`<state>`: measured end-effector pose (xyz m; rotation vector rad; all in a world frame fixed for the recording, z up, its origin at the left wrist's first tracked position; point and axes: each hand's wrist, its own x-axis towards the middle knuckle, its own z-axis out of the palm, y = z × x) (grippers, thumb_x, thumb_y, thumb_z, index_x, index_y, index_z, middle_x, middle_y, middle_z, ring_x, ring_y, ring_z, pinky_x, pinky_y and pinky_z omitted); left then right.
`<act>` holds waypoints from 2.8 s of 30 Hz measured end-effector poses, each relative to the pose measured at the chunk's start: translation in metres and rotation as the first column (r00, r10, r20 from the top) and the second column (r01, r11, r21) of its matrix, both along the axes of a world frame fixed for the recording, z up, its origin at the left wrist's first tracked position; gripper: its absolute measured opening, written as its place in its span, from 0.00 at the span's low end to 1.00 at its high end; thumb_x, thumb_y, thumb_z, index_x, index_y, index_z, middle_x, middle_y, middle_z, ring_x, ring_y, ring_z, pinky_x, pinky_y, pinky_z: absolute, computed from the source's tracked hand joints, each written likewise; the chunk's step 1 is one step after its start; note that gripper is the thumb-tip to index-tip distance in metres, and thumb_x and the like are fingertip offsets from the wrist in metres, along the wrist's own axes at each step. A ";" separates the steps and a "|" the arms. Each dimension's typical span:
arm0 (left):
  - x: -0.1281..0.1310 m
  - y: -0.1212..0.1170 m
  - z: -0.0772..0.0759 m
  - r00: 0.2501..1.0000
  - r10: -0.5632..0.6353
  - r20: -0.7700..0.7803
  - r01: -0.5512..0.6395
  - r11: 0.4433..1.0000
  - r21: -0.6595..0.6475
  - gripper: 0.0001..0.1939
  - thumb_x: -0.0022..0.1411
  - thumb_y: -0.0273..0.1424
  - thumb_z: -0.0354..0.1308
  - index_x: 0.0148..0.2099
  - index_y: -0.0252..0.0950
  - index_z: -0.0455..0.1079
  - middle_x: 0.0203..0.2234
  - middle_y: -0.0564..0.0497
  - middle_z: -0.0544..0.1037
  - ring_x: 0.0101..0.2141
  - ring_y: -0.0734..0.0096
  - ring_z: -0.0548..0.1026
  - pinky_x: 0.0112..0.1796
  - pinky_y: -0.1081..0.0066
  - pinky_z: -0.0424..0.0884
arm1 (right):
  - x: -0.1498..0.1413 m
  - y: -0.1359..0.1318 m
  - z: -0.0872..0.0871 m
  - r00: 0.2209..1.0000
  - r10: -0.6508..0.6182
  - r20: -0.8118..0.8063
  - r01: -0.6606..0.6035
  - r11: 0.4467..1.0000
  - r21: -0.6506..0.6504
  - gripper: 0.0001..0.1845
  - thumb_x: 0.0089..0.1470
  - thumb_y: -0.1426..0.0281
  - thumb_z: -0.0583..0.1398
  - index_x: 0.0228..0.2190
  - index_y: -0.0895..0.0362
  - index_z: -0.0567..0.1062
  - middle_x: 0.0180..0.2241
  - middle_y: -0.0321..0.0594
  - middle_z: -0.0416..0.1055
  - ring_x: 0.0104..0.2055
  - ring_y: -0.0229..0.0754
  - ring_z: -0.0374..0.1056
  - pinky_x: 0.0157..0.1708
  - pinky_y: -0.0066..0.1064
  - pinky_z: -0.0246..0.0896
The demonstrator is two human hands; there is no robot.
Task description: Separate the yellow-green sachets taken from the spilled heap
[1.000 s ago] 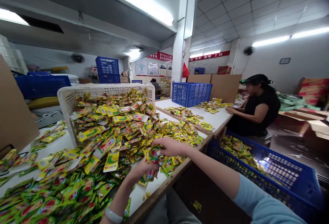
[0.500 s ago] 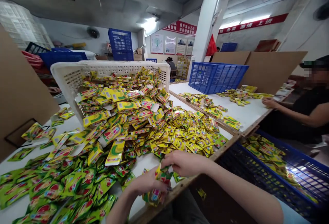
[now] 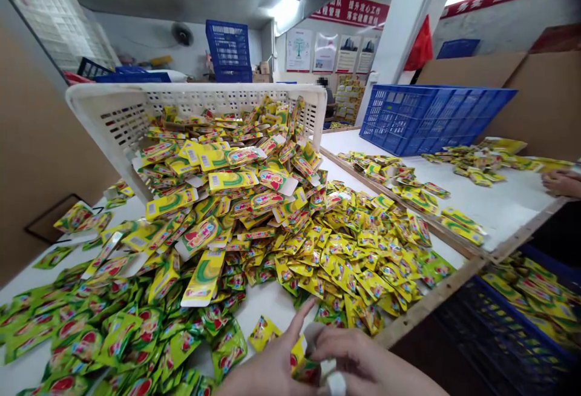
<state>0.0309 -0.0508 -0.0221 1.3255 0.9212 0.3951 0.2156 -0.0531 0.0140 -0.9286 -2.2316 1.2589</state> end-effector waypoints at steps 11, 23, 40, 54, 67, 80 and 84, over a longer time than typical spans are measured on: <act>-0.041 0.029 0.003 0.786 0.566 -0.249 -0.334 0.727 0.600 0.16 0.59 0.38 0.49 0.48 0.39 0.64 0.45 0.42 0.71 0.45 0.56 0.69 0.47 0.59 0.63 | 0.099 0.085 0.033 0.404 -0.904 -0.140 0.636 0.167 0.754 0.18 0.52 0.65 0.54 0.44 0.57 0.69 0.36 0.48 0.74 0.30 0.50 0.71 0.28 0.41 0.66; -0.058 0.015 -0.008 0.750 0.613 -0.248 -0.424 0.734 0.531 0.15 0.60 0.40 0.46 0.46 0.39 0.64 0.35 0.46 0.75 0.33 0.62 0.73 0.34 0.67 0.68 | -0.053 0.102 -0.079 0.884 -0.382 0.269 -0.107 0.395 0.912 0.17 0.52 0.78 0.53 0.44 0.66 0.69 0.45 0.55 0.71 0.56 0.60 0.58 0.55 0.57 0.52; -0.033 0.019 -0.009 0.797 0.604 -0.002 -0.586 0.774 0.242 0.22 0.55 0.46 0.53 0.40 0.32 0.71 0.20 0.55 0.67 0.20 0.76 0.64 0.19 0.76 0.66 | -0.021 0.050 -0.019 0.986 -0.155 -0.056 0.165 0.909 0.383 0.19 0.53 0.79 0.47 0.42 0.54 0.71 0.37 0.41 0.76 0.39 0.39 0.72 0.39 0.28 0.65; -0.022 -0.010 0.000 0.889 0.445 0.110 -0.458 0.860 0.223 0.20 0.56 0.34 0.56 0.50 0.42 0.55 0.33 0.52 0.72 0.36 0.67 0.72 0.39 0.67 0.68 | -0.036 0.041 -0.024 0.947 -0.289 -0.139 0.270 0.953 -0.138 0.26 0.50 0.69 0.57 0.52 0.54 0.61 0.41 0.43 0.70 0.34 0.40 0.67 0.32 0.30 0.64; -0.117 -0.005 0.012 0.415 0.763 -0.496 0.271 0.416 0.868 0.26 0.53 0.21 0.51 0.55 0.40 0.61 0.60 0.40 0.55 0.62 0.48 0.44 0.57 0.44 0.47 | -0.013 0.045 -0.065 0.832 -0.388 -0.398 0.040 0.756 -0.653 0.24 0.50 0.52 0.56 0.43 0.55 0.63 0.24 0.38 0.72 0.21 0.41 0.71 0.13 0.23 0.56; -0.089 -0.001 0.058 0.807 0.529 -0.263 -0.060 0.516 0.855 0.09 0.63 0.30 0.47 0.37 0.40 0.68 0.32 0.50 0.75 0.36 0.68 0.71 0.39 0.67 0.66 | -0.037 0.031 -0.023 0.920 -0.192 -0.341 0.054 0.926 -0.375 0.10 0.45 0.65 0.64 0.32 0.55 0.74 0.58 0.45 0.55 0.61 0.49 0.48 0.59 0.43 0.41; -0.054 0.005 0.032 0.843 0.527 0.103 -0.499 0.697 0.515 0.16 0.57 0.42 0.53 0.43 0.39 0.70 0.45 0.44 0.70 0.48 0.60 0.66 0.47 0.64 0.64 | -0.052 0.025 -0.027 0.795 -0.300 -0.527 -0.061 0.826 -0.561 0.10 0.45 0.67 0.64 0.33 0.55 0.73 0.34 0.39 0.73 0.38 0.41 0.69 0.42 0.34 0.63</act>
